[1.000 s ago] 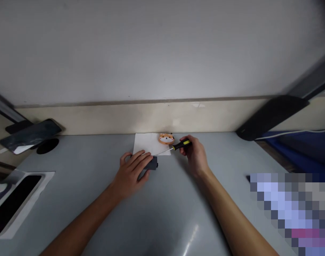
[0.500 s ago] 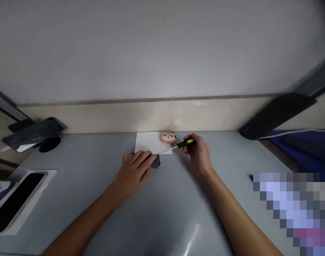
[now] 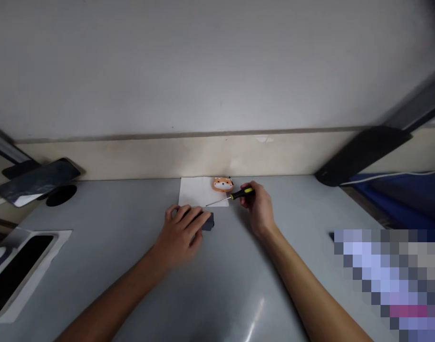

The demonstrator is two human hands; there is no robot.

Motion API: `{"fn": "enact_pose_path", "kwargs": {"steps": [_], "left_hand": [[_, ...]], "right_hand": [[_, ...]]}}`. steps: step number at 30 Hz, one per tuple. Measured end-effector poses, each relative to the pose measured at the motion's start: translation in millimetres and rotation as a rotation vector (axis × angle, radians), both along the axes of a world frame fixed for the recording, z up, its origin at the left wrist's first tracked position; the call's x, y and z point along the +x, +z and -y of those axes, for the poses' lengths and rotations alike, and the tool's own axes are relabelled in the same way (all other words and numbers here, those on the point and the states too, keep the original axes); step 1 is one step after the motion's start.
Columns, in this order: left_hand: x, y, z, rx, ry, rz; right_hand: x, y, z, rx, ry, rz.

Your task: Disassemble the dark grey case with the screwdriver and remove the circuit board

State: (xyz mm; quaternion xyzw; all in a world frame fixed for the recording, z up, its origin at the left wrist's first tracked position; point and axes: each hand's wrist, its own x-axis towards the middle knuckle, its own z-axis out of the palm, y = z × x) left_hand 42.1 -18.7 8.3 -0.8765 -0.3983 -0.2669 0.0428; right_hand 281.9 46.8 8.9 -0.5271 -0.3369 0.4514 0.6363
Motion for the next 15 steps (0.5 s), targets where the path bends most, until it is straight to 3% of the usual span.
{"fn": "enact_pose_path", "kwargs": {"steps": [4, 10, 15], "left_hand": [[6, -2.0, 11, 0.009, -0.08, 0.019], [15, -5.4, 19, 0.063, -0.121, 0.067], [13, -5.1, 17, 0.076, -0.133, 0.001]], "right_hand": [[-9, -0.6, 4, 0.0, 0.052, 0.092], [-33, -3.9, 14, 0.08, 0.287, 0.178], [-37, -5.9, 14, 0.078, 0.249, 0.196]]}}
